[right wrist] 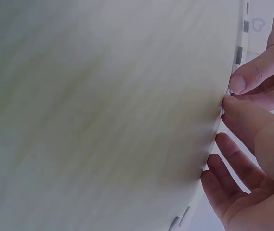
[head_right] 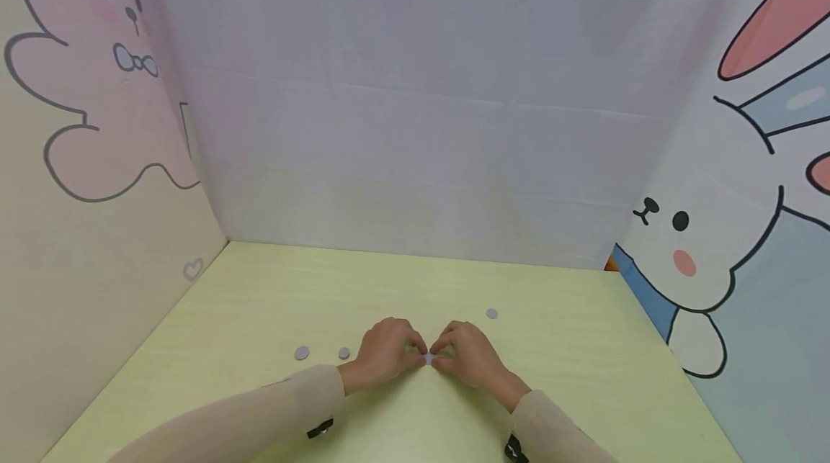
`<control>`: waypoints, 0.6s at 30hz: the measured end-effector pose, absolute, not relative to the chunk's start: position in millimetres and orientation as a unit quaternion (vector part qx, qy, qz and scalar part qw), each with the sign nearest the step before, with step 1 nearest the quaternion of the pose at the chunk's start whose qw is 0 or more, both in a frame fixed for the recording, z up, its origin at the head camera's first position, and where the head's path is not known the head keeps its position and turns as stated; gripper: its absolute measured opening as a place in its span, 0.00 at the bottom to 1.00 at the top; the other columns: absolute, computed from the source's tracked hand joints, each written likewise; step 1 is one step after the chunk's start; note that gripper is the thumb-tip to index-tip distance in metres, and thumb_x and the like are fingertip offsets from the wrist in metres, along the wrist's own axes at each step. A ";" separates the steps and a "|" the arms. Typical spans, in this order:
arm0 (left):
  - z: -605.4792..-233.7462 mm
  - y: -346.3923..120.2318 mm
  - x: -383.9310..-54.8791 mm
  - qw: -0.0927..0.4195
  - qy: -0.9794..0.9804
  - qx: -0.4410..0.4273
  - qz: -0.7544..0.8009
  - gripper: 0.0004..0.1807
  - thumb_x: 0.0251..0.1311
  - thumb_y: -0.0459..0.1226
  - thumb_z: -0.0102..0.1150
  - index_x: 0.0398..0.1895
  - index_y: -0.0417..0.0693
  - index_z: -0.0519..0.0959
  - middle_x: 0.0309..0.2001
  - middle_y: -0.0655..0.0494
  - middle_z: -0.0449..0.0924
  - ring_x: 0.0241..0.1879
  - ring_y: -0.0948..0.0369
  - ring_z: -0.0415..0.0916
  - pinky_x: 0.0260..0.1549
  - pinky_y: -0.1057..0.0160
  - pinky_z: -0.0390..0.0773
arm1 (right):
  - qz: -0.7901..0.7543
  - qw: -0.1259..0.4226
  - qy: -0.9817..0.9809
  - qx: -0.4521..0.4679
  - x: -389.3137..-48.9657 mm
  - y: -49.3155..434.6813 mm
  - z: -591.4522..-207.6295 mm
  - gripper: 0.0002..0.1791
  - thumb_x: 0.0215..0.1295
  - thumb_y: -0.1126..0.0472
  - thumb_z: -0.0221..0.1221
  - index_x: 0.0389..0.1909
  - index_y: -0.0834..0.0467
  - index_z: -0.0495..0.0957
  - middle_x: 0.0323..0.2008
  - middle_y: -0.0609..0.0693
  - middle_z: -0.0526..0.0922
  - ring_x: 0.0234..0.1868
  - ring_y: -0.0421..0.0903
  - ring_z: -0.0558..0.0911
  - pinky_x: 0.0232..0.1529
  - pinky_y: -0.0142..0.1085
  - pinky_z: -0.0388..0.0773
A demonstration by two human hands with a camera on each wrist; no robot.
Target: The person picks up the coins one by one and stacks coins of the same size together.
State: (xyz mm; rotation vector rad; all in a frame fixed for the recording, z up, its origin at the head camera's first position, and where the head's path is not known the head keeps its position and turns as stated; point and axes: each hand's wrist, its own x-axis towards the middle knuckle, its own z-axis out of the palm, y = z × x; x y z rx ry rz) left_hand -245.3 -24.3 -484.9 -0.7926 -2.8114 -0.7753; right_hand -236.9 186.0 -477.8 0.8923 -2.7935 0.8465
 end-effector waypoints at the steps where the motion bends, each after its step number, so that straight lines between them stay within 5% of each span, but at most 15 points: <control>1: -485.5 -24.3 -245.5 0.060 -0.929 -0.261 -0.256 0.03 0.56 0.43 0.82 0.29 0.61 0.94 0.35 0.67 0.88 0.37 0.65 0.81 0.32 0.68 0.78 | 0.277 0.043 -0.914 0.294 -236.7 186.3 -477.4 0.04 0.61 0.64 0.77 0.36 0.54 0.93 0.38 0.45 0.88 0.41 0.46 0.85 0.44 0.39 0.82; 12: -479.3 -24.8 -241.0 0.052 -0.930 -0.254 -0.260 0.04 0.55 0.43 0.83 0.29 0.60 0.94 0.33 0.67 0.86 0.35 0.67 0.77 0.32 0.69 0.75 | 0.241 0.028 -0.909 0.338 -239.8 195.7 -471.0 0.10 0.60 0.68 0.74 0.42 0.57 0.92 0.41 0.46 0.89 0.44 0.45 0.86 0.47 0.40 0.84; 18: -478.3 -24.6 -239.9 0.045 -0.931 -0.251 -0.262 0.04 0.56 0.43 0.82 0.29 0.59 0.94 0.33 0.66 0.86 0.36 0.66 0.77 0.34 0.68 0.75 | 0.256 0.043 -0.918 0.301 -241.0 210.4 -454.8 0.09 0.66 0.66 0.72 0.46 0.58 0.91 0.45 0.48 0.89 0.48 0.51 0.87 0.50 0.49 0.84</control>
